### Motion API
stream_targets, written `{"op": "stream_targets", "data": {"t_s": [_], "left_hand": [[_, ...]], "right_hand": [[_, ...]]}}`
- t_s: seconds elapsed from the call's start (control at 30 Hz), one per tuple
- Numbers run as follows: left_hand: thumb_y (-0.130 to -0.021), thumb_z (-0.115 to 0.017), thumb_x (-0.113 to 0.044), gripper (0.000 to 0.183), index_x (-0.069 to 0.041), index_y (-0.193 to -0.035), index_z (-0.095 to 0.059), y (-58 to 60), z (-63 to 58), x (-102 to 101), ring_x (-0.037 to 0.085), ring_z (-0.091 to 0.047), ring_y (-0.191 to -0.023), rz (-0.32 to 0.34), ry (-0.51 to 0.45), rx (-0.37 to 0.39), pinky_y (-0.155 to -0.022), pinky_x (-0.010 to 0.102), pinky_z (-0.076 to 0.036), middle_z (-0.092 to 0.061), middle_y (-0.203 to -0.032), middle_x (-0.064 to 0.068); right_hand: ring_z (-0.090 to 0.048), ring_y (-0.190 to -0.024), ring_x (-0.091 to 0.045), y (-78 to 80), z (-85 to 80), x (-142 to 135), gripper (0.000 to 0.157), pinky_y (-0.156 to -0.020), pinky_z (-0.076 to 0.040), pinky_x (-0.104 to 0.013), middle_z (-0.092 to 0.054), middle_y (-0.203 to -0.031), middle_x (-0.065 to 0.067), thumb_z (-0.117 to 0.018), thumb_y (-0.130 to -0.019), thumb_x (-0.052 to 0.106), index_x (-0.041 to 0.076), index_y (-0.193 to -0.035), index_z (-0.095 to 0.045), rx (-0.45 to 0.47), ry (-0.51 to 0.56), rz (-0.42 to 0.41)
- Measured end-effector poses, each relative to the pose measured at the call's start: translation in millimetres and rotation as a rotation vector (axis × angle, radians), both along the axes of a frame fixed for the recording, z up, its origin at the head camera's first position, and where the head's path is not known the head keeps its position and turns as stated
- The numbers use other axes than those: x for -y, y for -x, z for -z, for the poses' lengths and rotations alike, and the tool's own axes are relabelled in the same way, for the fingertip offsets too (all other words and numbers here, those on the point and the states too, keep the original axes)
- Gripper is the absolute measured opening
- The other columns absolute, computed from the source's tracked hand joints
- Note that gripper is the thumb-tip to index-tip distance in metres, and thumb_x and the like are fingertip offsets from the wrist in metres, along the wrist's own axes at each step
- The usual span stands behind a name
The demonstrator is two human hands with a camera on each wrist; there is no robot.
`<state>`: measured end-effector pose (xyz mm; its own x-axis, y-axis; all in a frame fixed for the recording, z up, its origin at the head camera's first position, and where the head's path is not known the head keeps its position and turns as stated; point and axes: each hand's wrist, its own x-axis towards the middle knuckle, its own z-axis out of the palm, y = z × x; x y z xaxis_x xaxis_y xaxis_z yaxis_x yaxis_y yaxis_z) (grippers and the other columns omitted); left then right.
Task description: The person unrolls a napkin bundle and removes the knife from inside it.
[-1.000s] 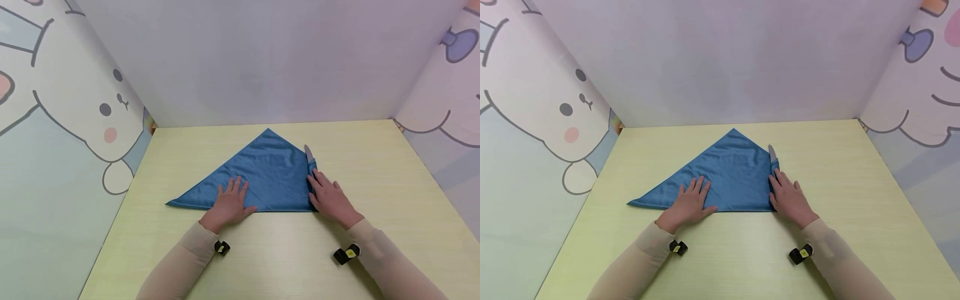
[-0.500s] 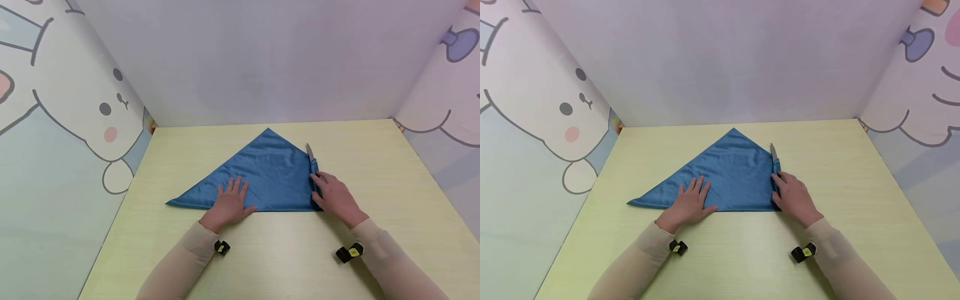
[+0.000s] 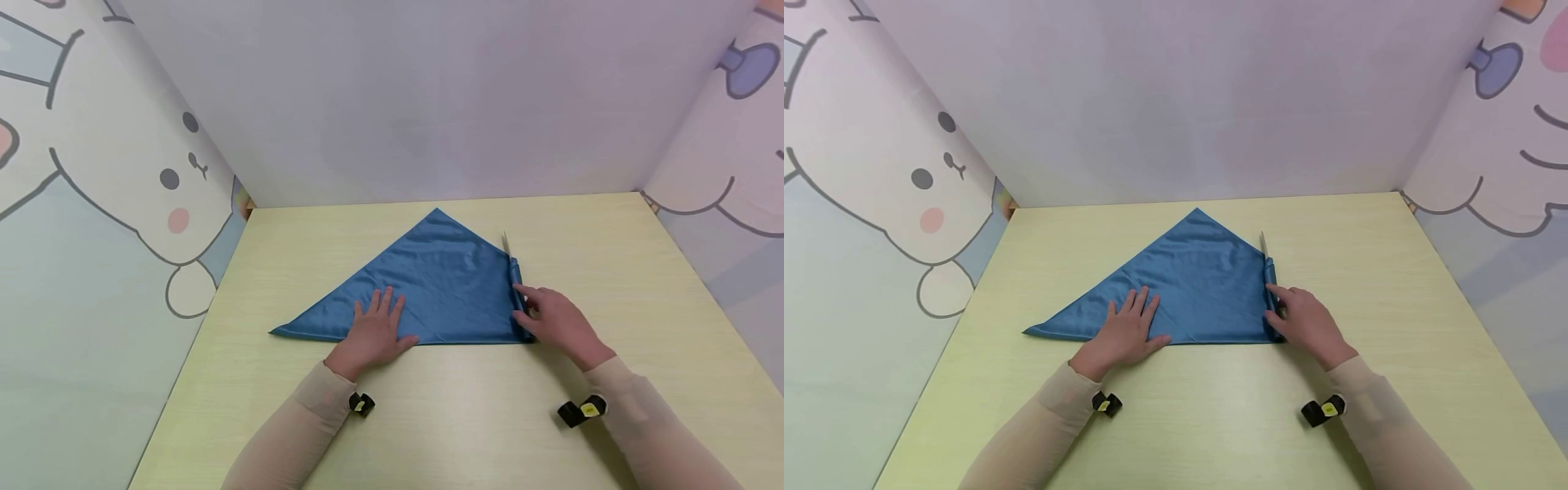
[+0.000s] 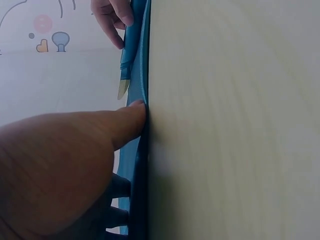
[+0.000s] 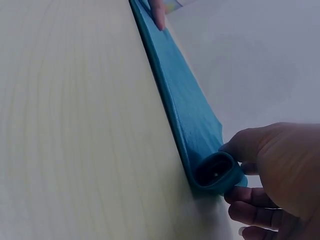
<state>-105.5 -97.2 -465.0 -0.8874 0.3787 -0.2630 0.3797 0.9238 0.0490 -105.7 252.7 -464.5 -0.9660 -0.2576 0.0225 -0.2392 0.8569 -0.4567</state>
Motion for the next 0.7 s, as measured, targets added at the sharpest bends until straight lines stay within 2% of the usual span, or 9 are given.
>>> {"op": "stream_targets", "data": {"t_s": [0.17,0.33,0.5,0.7], "left_hand": [[-0.092,-0.037,-0.069,0.086,-0.016,-0.156,-0.013,0.3,1.5,0,0.035,-0.004,-0.146,-0.001,0.002,0.002,-0.107,0.066,-0.012,-0.004,-0.161,0.012],[-0.092,-0.037,-0.069,0.086,-0.016,-0.156,-0.013,0.3,1.5,1,0.035,-0.004,-0.146,0.001,0.001,-0.003,-0.107,0.067,-0.012,-0.004,-0.161,0.013],[-0.092,-0.036,-0.069,0.087,-0.016,-0.156,-0.012,0.1,1.7,1,0.035,-0.003,-0.146,0.001,0.005,-0.001,-0.107,0.067,-0.012,-0.004,-0.161,0.013],[-0.092,-0.035,-0.07,0.087,-0.016,-0.156,-0.012,1.0,3.1,1,0.035,-0.002,-0.146,0.0,0.004,0.005,-0.107,0.068,-0.011,-0.003,-0.161,0.012]], "right_hand": [[-0.052,-0.072,-0.018,0.3,-0.5,-1,0.053,-0.06,-0.043,-0.033,-0.062,-0.086,-0.006,-0.068,-0.089,0.022,0.001,-0.136,-0.053,0.025,0.033,0.01],[-0.05,-0.059,-0.015,-1.0,-1.6,-4,0.043,-0.053,-0.04,-0.03,-0.062,-0.078,-0.004,-0.063,-0.087,0.012,0.0,-0.129,-0.058,0.014,0.048,0.047],[-0.05,-0.057,-0.015,-1.9,-0.3,-8,0.042,-0.052,-0.04,-0.03,-0.063,-0.078,-0.005,-0.061,-0.084,0.01,0.002,-0.124,-0.06,0.022,0.06,0.099],[-0.051,-0.057,-0.015,-0.3,0.2,-12,0.042,-0.052,-0.04,-0.03,-0.065,-0.082,-0.007,-0.06,-0.084,0.013,0.004,-0.125,-0.059,0.065,0.078,0.12]]}}
